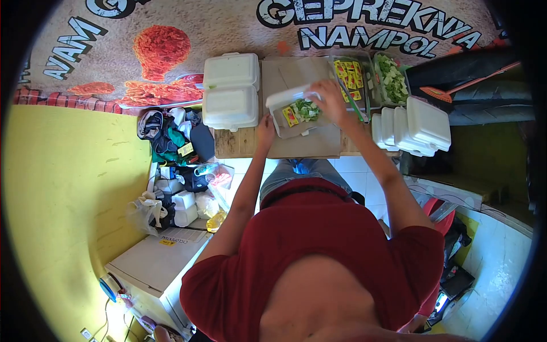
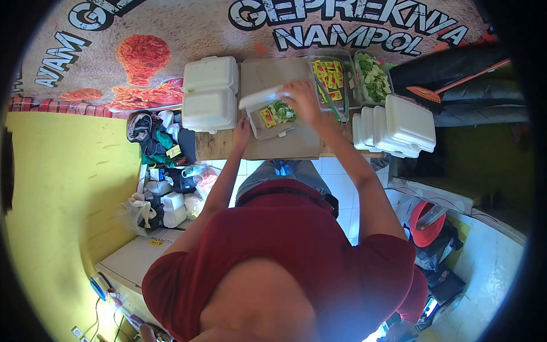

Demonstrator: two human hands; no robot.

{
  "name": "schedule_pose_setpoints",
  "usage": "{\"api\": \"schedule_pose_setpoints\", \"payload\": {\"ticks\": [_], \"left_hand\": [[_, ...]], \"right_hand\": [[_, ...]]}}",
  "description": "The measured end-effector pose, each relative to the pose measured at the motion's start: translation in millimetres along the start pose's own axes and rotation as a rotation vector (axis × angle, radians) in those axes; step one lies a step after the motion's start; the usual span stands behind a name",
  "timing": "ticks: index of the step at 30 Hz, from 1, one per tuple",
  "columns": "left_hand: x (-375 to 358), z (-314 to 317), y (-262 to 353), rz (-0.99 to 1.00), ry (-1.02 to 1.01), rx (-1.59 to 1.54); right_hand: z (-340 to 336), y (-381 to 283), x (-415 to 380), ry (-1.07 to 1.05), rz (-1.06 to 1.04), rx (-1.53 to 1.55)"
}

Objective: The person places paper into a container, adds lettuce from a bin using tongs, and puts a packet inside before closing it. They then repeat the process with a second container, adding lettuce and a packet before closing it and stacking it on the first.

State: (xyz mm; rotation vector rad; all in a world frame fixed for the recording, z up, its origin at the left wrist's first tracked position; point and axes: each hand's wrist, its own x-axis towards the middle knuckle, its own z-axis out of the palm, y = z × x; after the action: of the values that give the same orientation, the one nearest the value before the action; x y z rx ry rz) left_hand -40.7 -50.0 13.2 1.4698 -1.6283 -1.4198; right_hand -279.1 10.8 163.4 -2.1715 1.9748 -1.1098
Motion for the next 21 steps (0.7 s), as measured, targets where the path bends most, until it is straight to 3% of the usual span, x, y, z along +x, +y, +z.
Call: {"api": "schedule_pose_setpoints", "payload": {"ticks": [2, 5, 8, 11, 17, 21], "left_hand": [[4.6, -5.8, 3.9, -0.022, -0.021, -0.026], [23.5, 1.1, -37.6, -0.115, -0.131, -0.254], [-17.2, -1.9, 39.0, -0.09, -0.113, -0.294], [-6.6, 19.6, -3.9, 0.237, -0.121, -0.099], [-27.6, 19.8, 40.5, 0.236, -0.071, -0.167], [-33.1, 16.8, 48.7, 0.205, -0.11, -0.151]], "right_hand": [[-0.8, -12.0, -45.6, -0.056, 0.027, 0.034], [10.0, -14.2, -93.5, -0.13, 0.085, 0.051], [27.1, -3.8, -113.2, -0.19, 0.057, -0.005], [41.0, -0.8, -123.1, -0.185, 0.02, -0.076], [46.0, -1.3, -115.5, -0.285, -0.012, -0.118], [51.9, 5.1, -108.7, -0.221, -0.073, -0.092]]}}
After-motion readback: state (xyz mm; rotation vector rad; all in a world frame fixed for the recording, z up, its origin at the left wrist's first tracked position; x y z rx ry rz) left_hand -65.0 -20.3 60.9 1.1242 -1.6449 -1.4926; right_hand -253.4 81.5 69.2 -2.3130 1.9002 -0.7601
